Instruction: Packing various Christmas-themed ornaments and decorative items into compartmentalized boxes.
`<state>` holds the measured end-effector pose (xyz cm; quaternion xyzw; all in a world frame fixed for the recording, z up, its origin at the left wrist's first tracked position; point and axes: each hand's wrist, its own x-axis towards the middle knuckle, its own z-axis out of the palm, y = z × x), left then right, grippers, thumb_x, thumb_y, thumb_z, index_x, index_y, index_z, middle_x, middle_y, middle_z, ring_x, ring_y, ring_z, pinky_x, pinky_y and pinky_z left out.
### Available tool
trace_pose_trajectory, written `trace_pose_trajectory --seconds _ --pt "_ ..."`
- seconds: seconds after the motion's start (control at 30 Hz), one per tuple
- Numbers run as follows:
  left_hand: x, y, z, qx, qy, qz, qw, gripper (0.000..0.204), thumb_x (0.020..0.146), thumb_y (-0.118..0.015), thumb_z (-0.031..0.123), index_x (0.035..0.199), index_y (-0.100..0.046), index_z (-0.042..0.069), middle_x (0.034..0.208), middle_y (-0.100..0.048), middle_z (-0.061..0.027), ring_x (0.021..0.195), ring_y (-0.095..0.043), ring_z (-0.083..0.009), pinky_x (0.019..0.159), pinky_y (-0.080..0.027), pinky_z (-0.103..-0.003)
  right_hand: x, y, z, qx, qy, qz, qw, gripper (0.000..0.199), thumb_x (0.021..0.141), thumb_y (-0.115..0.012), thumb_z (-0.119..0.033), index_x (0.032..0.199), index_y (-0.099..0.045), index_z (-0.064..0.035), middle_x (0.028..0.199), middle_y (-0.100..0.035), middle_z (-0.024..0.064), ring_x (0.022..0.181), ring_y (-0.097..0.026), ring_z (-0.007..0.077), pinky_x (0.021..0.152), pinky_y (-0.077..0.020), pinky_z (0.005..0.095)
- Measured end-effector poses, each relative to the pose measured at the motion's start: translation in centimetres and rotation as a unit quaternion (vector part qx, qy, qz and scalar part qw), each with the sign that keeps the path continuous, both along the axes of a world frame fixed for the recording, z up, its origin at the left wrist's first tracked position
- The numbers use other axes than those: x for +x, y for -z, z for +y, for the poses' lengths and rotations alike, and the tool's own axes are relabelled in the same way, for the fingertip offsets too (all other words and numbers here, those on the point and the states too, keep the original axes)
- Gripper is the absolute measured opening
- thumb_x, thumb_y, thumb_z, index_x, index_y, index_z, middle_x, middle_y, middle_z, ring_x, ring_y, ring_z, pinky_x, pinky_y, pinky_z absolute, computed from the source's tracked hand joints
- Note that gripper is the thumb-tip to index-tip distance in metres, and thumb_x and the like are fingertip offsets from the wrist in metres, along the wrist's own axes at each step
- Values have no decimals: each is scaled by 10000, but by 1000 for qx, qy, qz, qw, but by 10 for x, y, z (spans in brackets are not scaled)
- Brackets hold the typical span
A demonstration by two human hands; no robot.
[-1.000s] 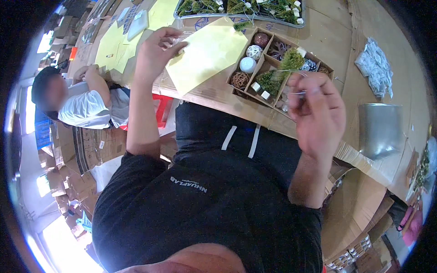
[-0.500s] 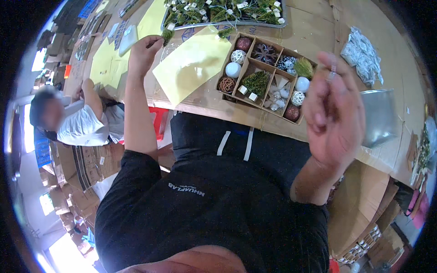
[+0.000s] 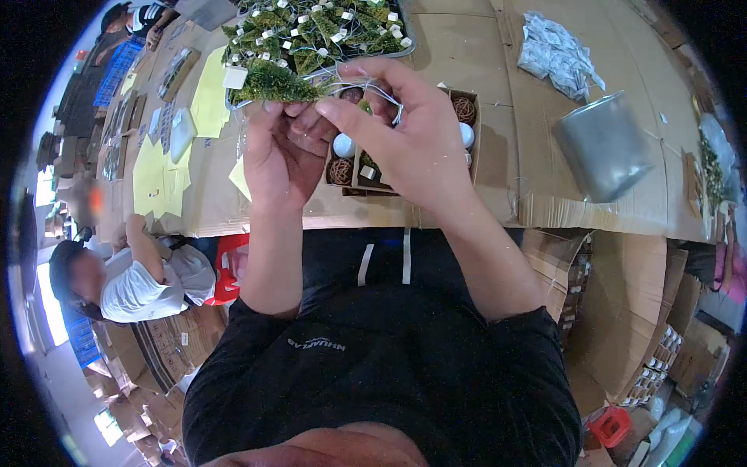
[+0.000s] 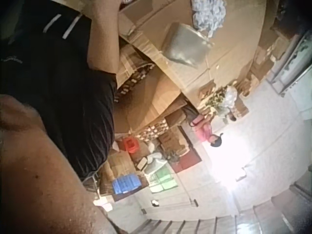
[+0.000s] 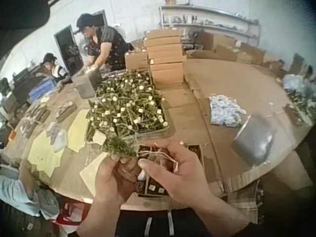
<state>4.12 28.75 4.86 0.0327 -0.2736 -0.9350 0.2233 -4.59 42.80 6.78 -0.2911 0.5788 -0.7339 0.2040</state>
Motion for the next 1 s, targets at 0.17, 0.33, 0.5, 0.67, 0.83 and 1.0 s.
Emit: trace_pose_trajectory --seconds 0.17,0.33,0.5,0.67,0.83,1.0 --pt "5 14 5 23 -17 1 1000 115 919 -611 166 924 -566 60 851 -571 -20 772 -496 -164 713 -409 -337 2 9 -6 -22 52 5 998 189 947 -684 -106 1095 -697 12 845 -636 -37 671 -449 -8 575 -347 177" --pt "21 37 0 56 -7 -8 998 324 846 -449 125 1120 -593 31 947 -625 -91 882 -582 -224 801 -461 -368 -14 -10 19 -71 -54 -142 986 139 956 -645 -122 994 -684 6 793 -632 -25 604 -444 9 529 -339 191" --pt "25 42 -17 -195 -136 -17 971 325 859 -423 44 1157 -547 7 1097 -617 -118 1030 -589 -220 894 -469 -367 -24 -34 25 -14 -131 -138 982 131 948 -646 -131 970 -676 -6 802 -625 -12 582 -421 15 514 -323 199" --pt "5 9 28 -548 -115 -2 828 724 730 -861 181 1307 -462 1 1193 -573 -118 1085 -580 -242 953 -458 -353 8 -57 17 11 -144 -53 988 187 939 -659 -165 991 -676 14 736 -606 -22 702 -579 46 631 -466 208" --pt "1 20 44 -620 -106 -84 772 451 789 -769 144 1148 -530 14 978 -586 -119 906 -600 -213 800 -501 -347 -5 -66 19 80 -135 68 985 200 992 -583 -166 1062 -662 4 788 -594 -15 543 -386 -22 478 -249 167" --pt "10 7 44 -429 99 -67 895 243 827 -696 62 1042 -593 15 972 -643 -61 902 -602 -139 784 -487 -291 -16 -69 20 65 -165 43 983 187 980 -564 -162 1018 -649 1 800 -601 21 497 -355 -16 454 -241 171"
